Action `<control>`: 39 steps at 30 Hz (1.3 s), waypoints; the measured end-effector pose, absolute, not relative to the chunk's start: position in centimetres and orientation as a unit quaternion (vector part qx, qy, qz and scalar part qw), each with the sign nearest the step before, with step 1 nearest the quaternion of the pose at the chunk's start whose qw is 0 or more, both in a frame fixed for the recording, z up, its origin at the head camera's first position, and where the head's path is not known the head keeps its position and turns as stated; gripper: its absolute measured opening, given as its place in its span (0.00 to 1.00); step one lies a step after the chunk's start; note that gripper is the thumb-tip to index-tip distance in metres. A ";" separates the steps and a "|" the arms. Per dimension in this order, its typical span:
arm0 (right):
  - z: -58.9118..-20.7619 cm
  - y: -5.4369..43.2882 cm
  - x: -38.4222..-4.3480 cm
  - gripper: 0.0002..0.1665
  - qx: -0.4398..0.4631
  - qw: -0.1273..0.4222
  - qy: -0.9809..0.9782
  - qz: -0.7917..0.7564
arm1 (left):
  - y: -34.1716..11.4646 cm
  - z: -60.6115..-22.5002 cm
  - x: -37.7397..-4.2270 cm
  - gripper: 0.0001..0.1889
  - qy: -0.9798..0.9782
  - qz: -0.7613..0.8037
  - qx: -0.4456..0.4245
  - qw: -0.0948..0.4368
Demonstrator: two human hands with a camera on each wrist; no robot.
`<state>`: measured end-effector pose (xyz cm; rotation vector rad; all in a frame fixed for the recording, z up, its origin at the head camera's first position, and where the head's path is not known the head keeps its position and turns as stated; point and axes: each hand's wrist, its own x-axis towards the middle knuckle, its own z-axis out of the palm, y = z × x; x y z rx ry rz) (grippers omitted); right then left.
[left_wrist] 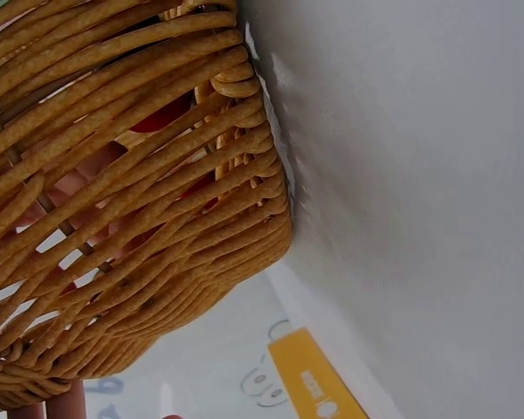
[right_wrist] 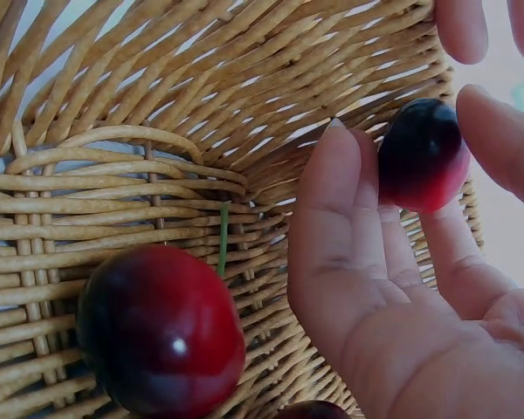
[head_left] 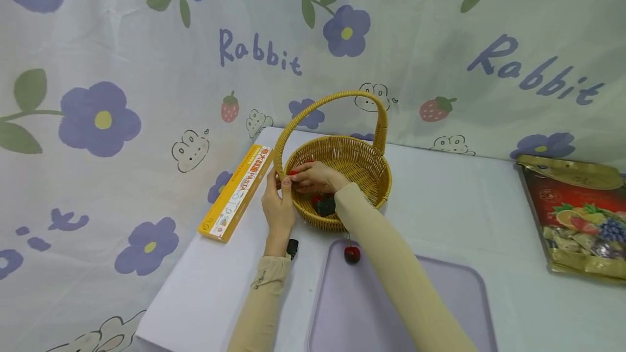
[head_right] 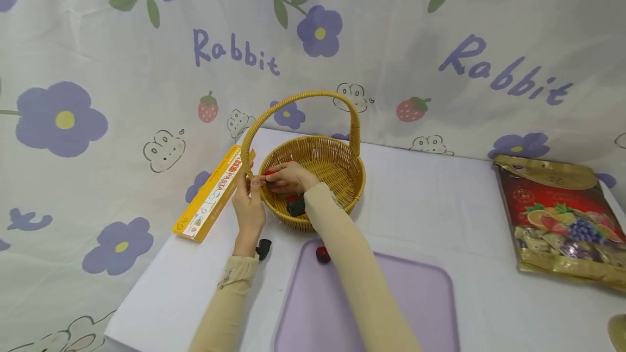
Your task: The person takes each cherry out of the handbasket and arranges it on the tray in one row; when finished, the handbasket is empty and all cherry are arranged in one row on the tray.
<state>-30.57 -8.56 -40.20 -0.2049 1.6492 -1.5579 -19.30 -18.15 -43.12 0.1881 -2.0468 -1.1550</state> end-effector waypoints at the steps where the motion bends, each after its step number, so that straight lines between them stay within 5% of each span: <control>1: -40.2 -8.6 -30.6 0.24 -0.082 0.419 0.656 -0.622 | -18.2 -43.1 -19.3 0.42 -0.802 -0.453 0.074 0.382; 20: -38.7 -6.8 -30.7 0.23 -0.053 0.401 0.623 -0.670 | -17.7 -42.9 -19.0 0.35 -0.803 -0.450 0.077 0.382; 31: -34.5 0.0 -29.1 0.13 -0.057 0.351 0.452 -0.818 | -17.7 -42.9 -18.9 0.33 -0.803 -0.454 0.083 0.376; 39: -34.3 5.5 -26.0 0.21 -0.106 0.321 0.494 -0.801 | -17.6 -43.0 -18.9 0.34 -0.801 -0.455 0.079 0.382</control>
